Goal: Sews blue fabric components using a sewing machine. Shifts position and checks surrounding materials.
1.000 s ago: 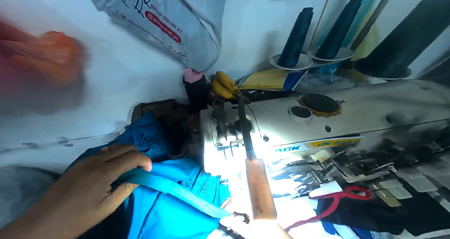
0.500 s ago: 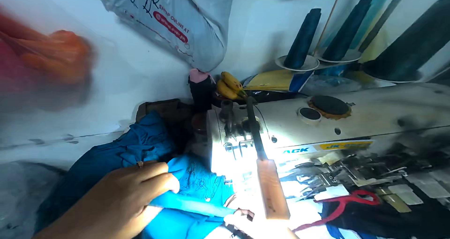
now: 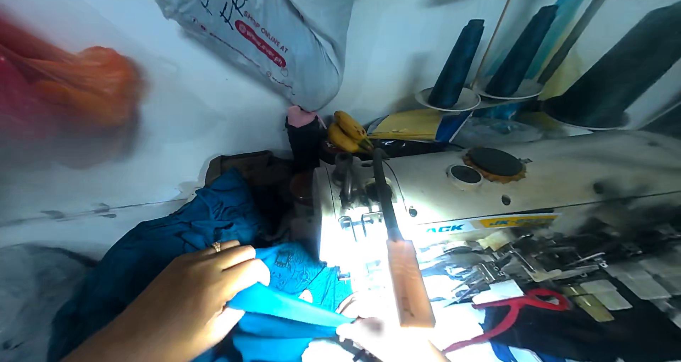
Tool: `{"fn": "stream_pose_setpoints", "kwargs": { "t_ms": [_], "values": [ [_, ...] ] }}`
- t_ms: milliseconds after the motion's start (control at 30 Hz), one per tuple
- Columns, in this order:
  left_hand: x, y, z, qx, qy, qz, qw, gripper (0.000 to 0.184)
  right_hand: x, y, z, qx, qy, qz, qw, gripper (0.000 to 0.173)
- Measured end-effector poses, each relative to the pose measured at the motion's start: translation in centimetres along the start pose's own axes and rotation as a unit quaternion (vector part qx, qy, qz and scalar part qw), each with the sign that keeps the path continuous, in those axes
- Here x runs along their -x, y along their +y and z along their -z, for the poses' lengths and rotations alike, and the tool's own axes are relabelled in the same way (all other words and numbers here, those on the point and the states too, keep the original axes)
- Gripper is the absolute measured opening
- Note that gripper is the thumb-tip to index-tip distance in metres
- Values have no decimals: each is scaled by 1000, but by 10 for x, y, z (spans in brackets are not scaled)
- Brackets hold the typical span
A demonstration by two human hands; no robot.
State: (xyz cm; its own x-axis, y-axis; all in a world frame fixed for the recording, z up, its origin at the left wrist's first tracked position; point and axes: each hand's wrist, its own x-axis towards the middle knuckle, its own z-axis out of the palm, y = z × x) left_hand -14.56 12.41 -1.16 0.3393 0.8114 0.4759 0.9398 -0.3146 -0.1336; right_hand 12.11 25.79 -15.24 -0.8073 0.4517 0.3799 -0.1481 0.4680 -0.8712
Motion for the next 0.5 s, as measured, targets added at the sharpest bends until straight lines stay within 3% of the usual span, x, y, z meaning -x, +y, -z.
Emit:
{"fn": "stream_pose_setpoints", "kwargs": {
  "t_ms": [167, 267, 500],
  "values": [
    [-7, 16, 7, -19, -16, -22, 999, 15, 0, 2, -1, -2, 16, 15, 1000, 21],
    [-31, 40, 29, 53, -81, 73, 993, 14, 0, 3, 0, 6, 14, 22, 1000, 23],
    [-2, 21, -15, 3, -22, -73, 997, 22, 0, 0, 0, 6, 4, -11, 1000, 21]
  ]
}}
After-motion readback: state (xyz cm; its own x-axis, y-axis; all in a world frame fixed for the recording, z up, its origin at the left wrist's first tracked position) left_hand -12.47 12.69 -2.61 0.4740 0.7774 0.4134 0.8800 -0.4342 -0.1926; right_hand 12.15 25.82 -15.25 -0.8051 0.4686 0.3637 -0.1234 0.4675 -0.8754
